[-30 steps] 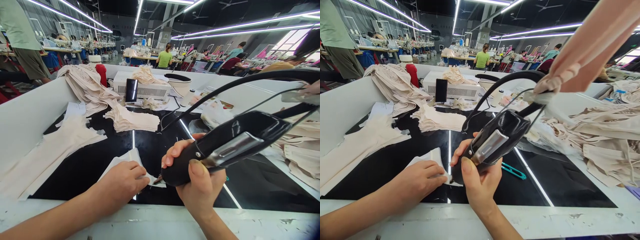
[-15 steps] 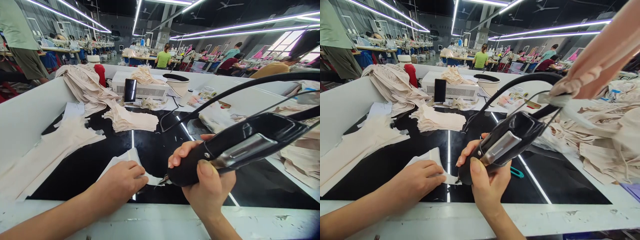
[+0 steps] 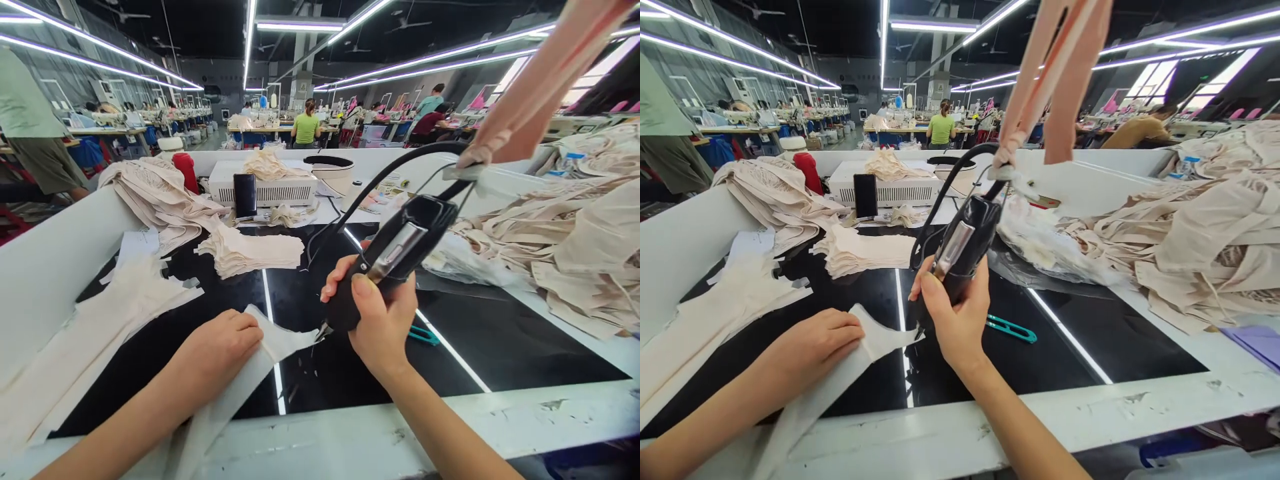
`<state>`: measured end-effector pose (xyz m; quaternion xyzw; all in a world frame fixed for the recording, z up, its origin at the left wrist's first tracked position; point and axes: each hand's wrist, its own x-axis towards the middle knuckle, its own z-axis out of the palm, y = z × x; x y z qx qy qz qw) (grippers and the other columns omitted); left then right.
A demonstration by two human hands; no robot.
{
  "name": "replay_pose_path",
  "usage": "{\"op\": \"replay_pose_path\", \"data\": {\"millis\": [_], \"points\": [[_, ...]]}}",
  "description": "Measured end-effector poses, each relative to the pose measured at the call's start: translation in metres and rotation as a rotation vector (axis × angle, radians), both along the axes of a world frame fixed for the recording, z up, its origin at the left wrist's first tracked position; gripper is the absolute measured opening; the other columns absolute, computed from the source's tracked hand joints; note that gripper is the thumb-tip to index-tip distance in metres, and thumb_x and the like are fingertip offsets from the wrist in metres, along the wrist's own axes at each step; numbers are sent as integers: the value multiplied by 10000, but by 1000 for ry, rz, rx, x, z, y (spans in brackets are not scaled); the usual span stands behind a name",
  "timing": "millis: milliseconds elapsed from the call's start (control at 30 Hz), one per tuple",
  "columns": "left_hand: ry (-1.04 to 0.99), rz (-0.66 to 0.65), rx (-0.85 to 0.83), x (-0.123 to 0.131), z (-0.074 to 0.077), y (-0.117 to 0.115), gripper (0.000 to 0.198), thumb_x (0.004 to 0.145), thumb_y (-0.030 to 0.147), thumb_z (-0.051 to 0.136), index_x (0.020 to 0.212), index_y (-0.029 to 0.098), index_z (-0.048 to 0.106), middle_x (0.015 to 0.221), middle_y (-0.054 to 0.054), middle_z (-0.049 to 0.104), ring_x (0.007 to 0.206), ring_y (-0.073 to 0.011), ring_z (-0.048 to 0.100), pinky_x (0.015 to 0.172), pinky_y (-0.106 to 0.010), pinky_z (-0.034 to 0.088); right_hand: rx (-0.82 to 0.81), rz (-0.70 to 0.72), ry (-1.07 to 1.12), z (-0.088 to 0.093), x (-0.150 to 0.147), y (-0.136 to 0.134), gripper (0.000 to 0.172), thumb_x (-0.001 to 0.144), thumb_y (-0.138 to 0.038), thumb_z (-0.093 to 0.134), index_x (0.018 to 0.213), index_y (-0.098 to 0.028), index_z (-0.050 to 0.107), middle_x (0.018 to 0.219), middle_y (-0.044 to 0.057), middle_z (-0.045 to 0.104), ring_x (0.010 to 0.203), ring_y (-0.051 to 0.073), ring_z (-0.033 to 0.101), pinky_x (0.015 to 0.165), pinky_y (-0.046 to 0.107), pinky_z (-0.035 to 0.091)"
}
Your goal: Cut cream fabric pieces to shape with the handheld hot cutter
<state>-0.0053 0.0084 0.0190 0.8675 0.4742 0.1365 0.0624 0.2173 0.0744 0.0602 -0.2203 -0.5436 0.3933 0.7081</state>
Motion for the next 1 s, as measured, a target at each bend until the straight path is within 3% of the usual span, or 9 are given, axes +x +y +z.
{"op": "replay_pose_path", "data": {"millis": [200,300,367,467,600,767,1000], "points": [[100,77,-176,13,18,-22,161,1017,150,550,934,199,680,1011,-21,678,704,-154,689,627,-271,515,-19,3,8,1,-4,2,271,866,-358,779,990,-274,553,757,-79,685,531,120,620,500,278,562],[184,82,-195,15,28,-23,175,1018,161,550,889,203,661,922,-8,660,663,-159,687,577,-262,496,-36,52,19,0,-8,-2,308,851,-391,797,973,-269,542,762,-81,675,530,111,614,497,264,561],[229,70,-148,16,33,-17,157,1014,151,566,891,199,650,917,-17,667,736,-197,710,630,-292,547,-55,68,27,0,-12,-4,327,842,-396,801,974,-270,529,740,-84,664,527,111,607,495,259,559],[158,-62,-57,18,37,0,82,981,121,657,1013,193,637,1112,-60,714,1028,-249,722,881,-380,613,-79,84,32,0,-17,-7,332,842,-396,786,985,-273,512,714,-88,638,523,114,592,487,256,547],[-20,-291,-95,21,33,22,273,944,187,772,1149,210,593,1371,-91,666,1383,-244,569,1178,-448,484,-95,74,8,0,-19,-9,302,843,-384,759,976,-272,512,745,-77,609,552,117,569,501,266,529],[-6,-311,-280,18,27,33,343,923,240,807,1187,236,588,1288,-67,690,1430,-273,520,1201,-546,431,-76,75,-6,-1,-22,-12,268,844,-364,746,968,-275,526,754,-61,578,602,130,534,524,272,518],[29,-193,-334,11,24,26,253,919,227,795,1083,219,603,1355,-95,650,1473,-339,461,1174,-641,422,-64,96,4,3,-30,-13,271,837,-359,757,952,-280,524,759,-49,574,610,145,526,519,285,502]]}}
